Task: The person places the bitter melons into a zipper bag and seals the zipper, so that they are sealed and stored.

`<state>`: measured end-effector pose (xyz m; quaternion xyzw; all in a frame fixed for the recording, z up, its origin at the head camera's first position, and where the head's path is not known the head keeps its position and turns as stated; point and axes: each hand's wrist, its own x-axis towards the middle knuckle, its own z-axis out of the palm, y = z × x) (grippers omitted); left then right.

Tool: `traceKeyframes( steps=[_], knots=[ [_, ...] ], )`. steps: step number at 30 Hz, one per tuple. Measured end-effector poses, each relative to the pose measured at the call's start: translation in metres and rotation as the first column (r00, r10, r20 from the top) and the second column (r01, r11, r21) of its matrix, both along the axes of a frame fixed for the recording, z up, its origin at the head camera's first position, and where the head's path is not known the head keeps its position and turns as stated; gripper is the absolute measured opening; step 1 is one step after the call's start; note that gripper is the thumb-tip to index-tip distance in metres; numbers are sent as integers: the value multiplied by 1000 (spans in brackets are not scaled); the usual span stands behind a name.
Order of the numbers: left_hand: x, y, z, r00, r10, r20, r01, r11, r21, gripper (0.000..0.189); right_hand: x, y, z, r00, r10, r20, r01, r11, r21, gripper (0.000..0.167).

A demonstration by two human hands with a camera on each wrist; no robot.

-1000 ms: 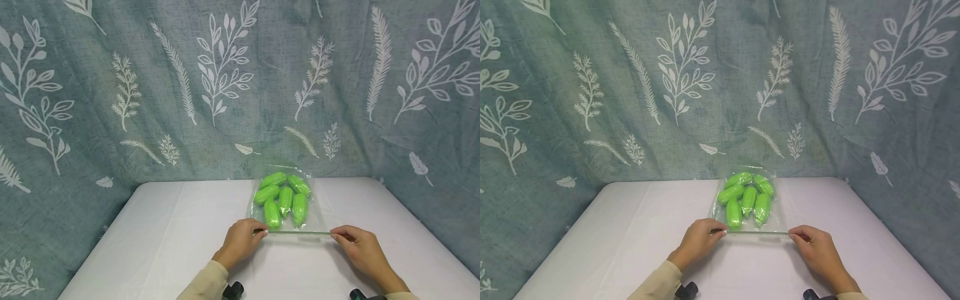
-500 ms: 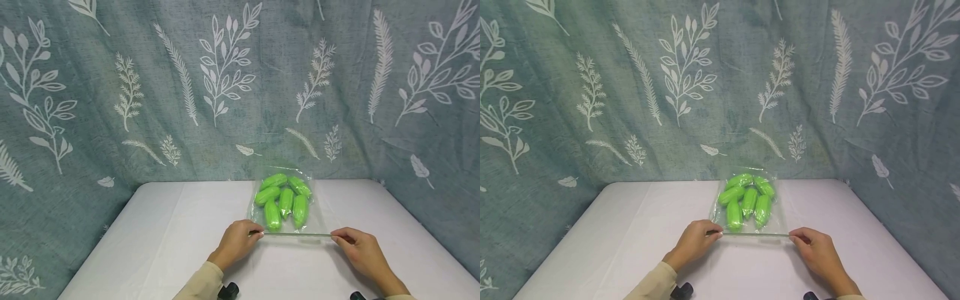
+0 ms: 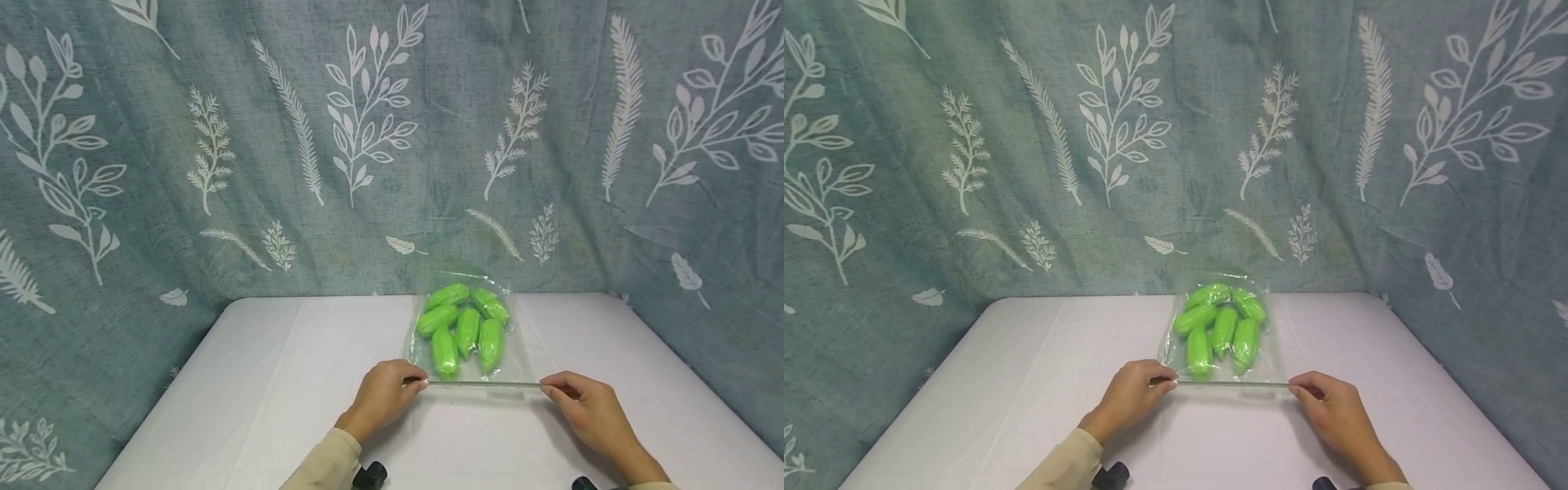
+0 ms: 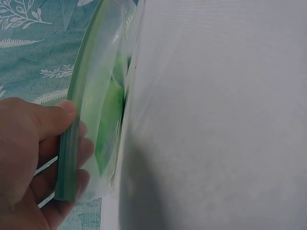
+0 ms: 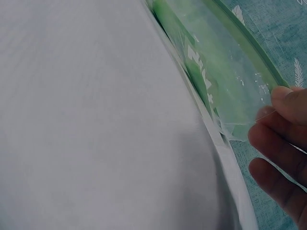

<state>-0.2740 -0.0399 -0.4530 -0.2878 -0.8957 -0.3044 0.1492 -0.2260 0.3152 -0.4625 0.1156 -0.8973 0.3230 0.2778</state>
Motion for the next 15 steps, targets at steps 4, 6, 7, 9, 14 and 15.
traceKeyframes(
  steps=[4,6,7,9,14,15],
  knots=[
    [0,-1,0,1000,11,-1,-11,1000,-12,11,0,0,1,1000,-2,-1,2,1000,-3,11],
    [0,-2,0,1000,15,-5,-15,1000,-21,11,0,0,1,1000,-4,-1,4,1000,-4,11],
    [-1,-3,0,1000,17,-7,-17,1000,-25,11,0,0,1,1000,-6,-1,6,1000,-4,11],
    [-1,-4,0,1000,16,-12,-16,999,-30,10,0,0,1,1000,-8,-2,8,1000,-4,11],
    [0,-6,0,1000,18,-25,-19,999,-40,10,-1,1,0,1000,-8,2,8,1000,-5,10],
    [0,-6,0,999,18,-29,-19,999,-39,10,-1,1,0,1000,-8,3,8,1000,-5,10]
  ],
)
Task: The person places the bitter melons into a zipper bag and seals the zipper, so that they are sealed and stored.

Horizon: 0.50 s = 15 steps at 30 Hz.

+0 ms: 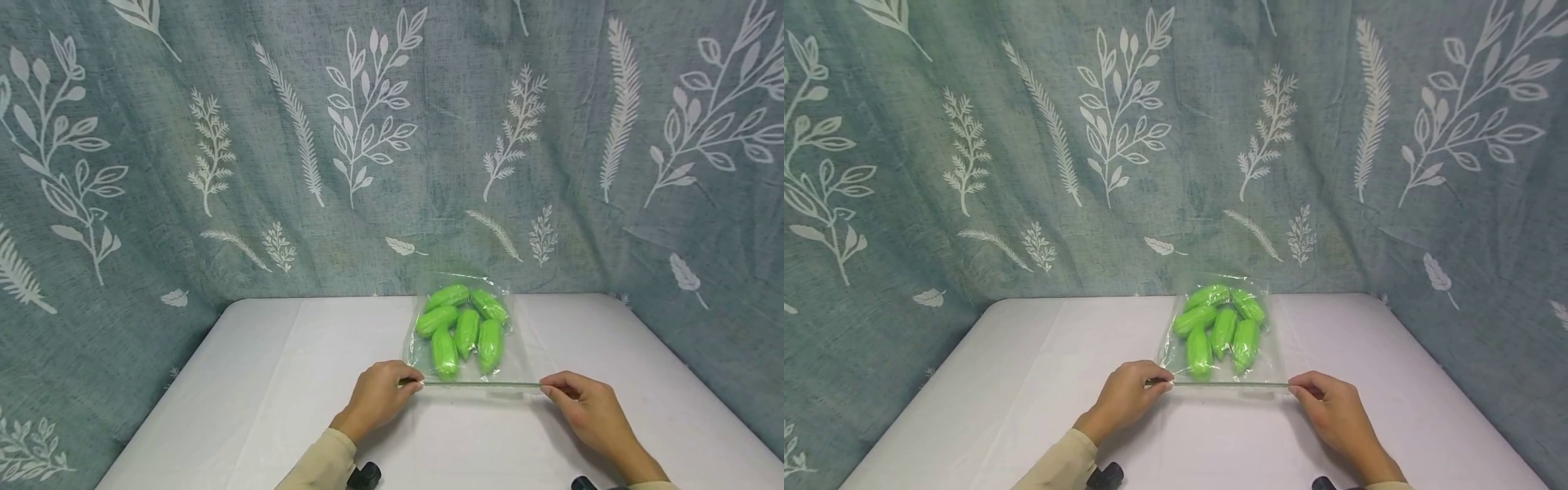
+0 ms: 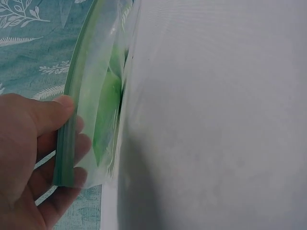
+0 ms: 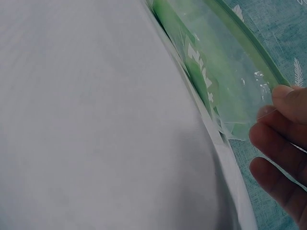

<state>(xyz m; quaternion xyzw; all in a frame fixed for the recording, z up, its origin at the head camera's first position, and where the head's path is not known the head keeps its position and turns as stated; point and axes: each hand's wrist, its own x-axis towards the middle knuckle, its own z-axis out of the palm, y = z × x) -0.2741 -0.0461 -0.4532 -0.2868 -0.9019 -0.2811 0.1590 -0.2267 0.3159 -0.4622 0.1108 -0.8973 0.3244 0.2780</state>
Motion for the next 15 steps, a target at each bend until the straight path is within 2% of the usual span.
traceKeyframes(
  steps=[6,15],
  knots=[
    [0,-2,-2,1000,1,-23,-1,1000,2,11,1,-1,1,1000,-3,-9,3,1000,0,11],
    [-1,-5,-3,1000,-9,-20,10,999,33,11,1,-2,1,1000,15,-25,-15,1000,0,14]
  ],
)
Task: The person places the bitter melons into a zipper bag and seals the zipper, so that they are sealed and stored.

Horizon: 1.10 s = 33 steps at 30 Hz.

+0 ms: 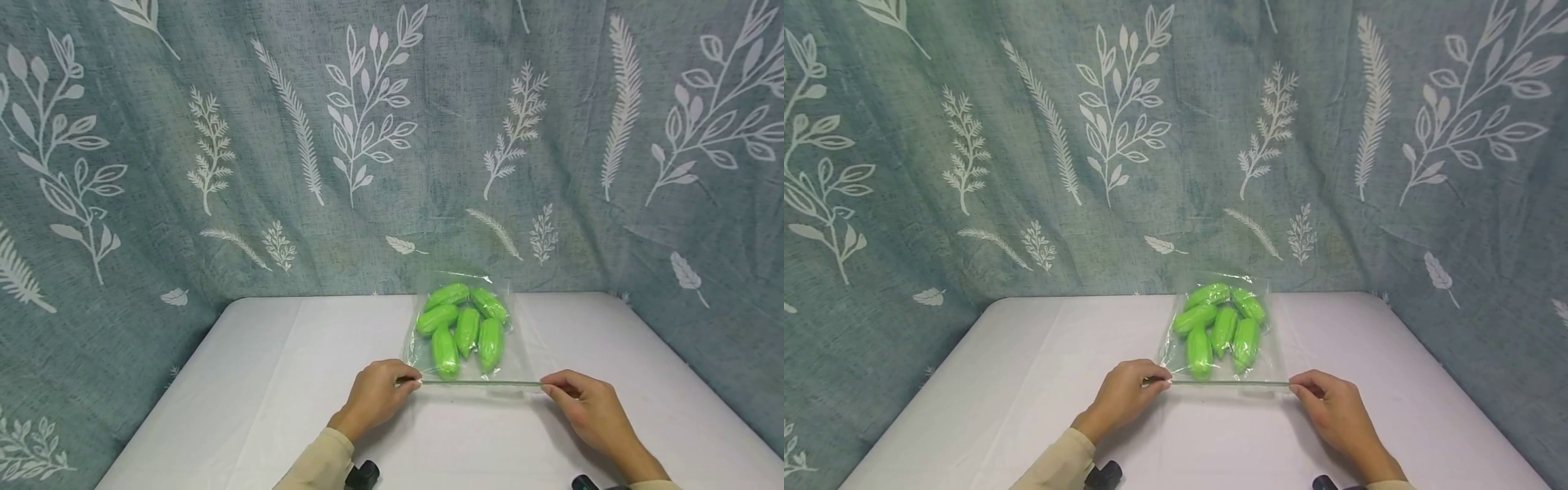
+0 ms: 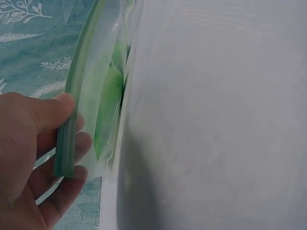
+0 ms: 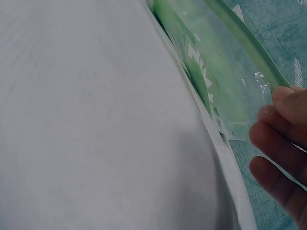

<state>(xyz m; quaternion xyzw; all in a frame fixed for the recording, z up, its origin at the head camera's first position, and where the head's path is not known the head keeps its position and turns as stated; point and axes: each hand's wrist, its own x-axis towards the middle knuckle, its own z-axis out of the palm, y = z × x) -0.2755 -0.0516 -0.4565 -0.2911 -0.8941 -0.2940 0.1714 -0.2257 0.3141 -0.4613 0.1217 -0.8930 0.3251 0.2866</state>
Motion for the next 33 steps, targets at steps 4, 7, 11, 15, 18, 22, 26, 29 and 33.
traceKeyframes(
  steps=[4,7,11,15,18,22,26,29,33],
  knots=[
    [-1,-2,0,1000,4,2,-4,1000,0,11,0,0,0,1000,1,1,-1,1000,3,14],
    [-1,-4,0,1000,7,11,-7,1000,-1,11,0,1,-1,1000,-4,4,3,1000,6,14],
    [-1,-7,0,1000,4,28,-4,1000,8,11,-1,1,-1,1000,-11,6,10,1000,6,14],
    [-2,-10,1,999,-23,48,21,999,40,10,0,2,0,1000,-15,9,15,1000,13,13],
    [-3,-12,2,997,-47,66,42,997,68,9,0,2,0,1000,-20,10,19,1000,20,13],
    [-3,-14,2,995,-59,80,52,994,92,9,-1,2,0,1000,-20,6,20,999,25,13],
    [-5,-17,2,995,-62,83,53,993,101,9,-1,1,0,1000,-23,6,23,999,26,13],
    [-5,-19,0,994,-66,83,56,992,109,9,-1,1,-1,999,-29,14,29,999,26,13],
    [-5,-21,-1,994,-70,81,59,990,128,8,-1,1,-1,999,-35,22,34,999,29,12]
  ],
)
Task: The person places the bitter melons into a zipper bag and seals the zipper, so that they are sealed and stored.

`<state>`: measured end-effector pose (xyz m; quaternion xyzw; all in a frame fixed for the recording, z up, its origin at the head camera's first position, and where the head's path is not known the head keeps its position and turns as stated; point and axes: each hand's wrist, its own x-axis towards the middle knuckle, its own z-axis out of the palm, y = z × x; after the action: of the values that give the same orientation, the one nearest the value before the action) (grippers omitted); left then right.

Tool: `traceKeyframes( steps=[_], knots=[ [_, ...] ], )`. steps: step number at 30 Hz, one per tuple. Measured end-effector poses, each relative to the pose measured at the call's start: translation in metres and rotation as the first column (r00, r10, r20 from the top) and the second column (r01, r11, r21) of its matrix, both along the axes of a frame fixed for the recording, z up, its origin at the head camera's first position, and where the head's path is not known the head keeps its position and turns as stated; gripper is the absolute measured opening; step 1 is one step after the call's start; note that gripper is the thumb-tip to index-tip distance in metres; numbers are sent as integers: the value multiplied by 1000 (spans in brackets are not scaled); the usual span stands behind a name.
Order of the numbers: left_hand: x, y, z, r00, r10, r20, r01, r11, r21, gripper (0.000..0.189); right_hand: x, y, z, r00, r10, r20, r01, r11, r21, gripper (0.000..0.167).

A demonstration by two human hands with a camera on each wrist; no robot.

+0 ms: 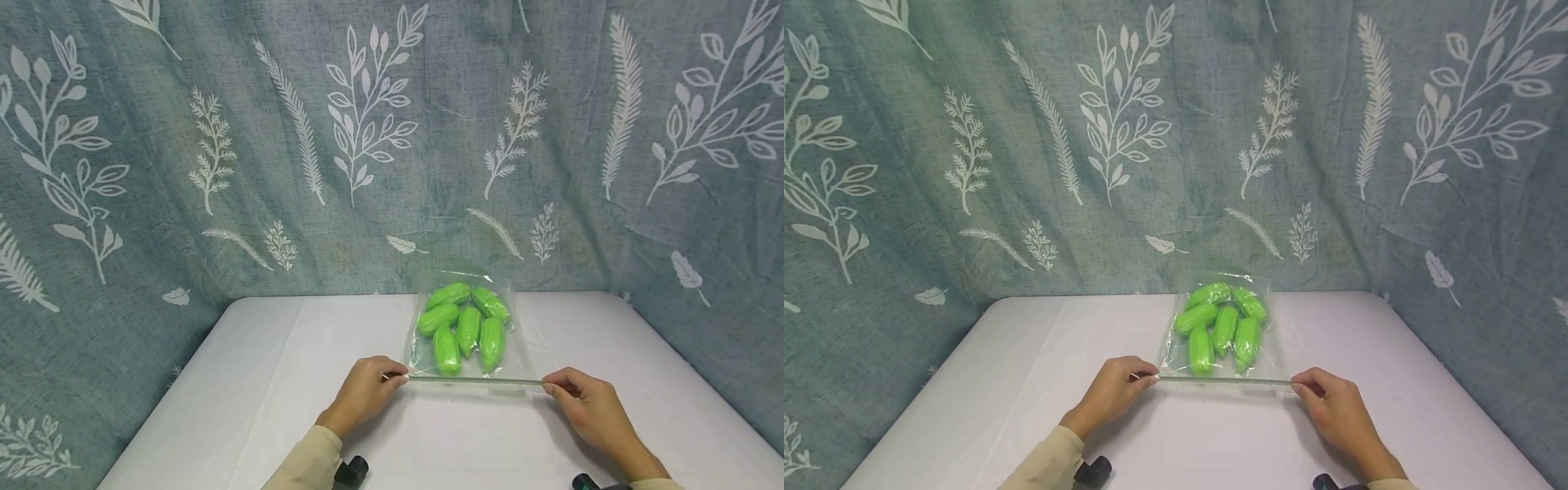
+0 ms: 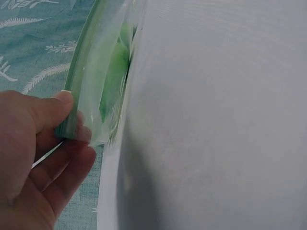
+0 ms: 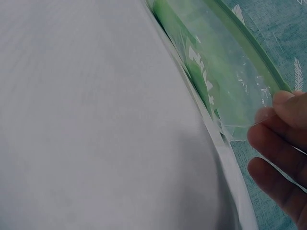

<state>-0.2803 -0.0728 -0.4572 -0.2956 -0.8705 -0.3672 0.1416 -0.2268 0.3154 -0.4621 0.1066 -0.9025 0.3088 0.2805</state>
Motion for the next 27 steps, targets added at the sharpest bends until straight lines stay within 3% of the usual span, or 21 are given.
traceKeyframes(
  steps=[13,27],
  knots=[
    [1,-5,-4,999,27,35,-27,1000,10,7,-1,1,0,1000,-20,19,20,1000,-5,10],
    [-1,-7,-3,999,19,27,-19,1000,9,6,-1,1,0,999,-30,14,29,1000,0,11]
  ],
)
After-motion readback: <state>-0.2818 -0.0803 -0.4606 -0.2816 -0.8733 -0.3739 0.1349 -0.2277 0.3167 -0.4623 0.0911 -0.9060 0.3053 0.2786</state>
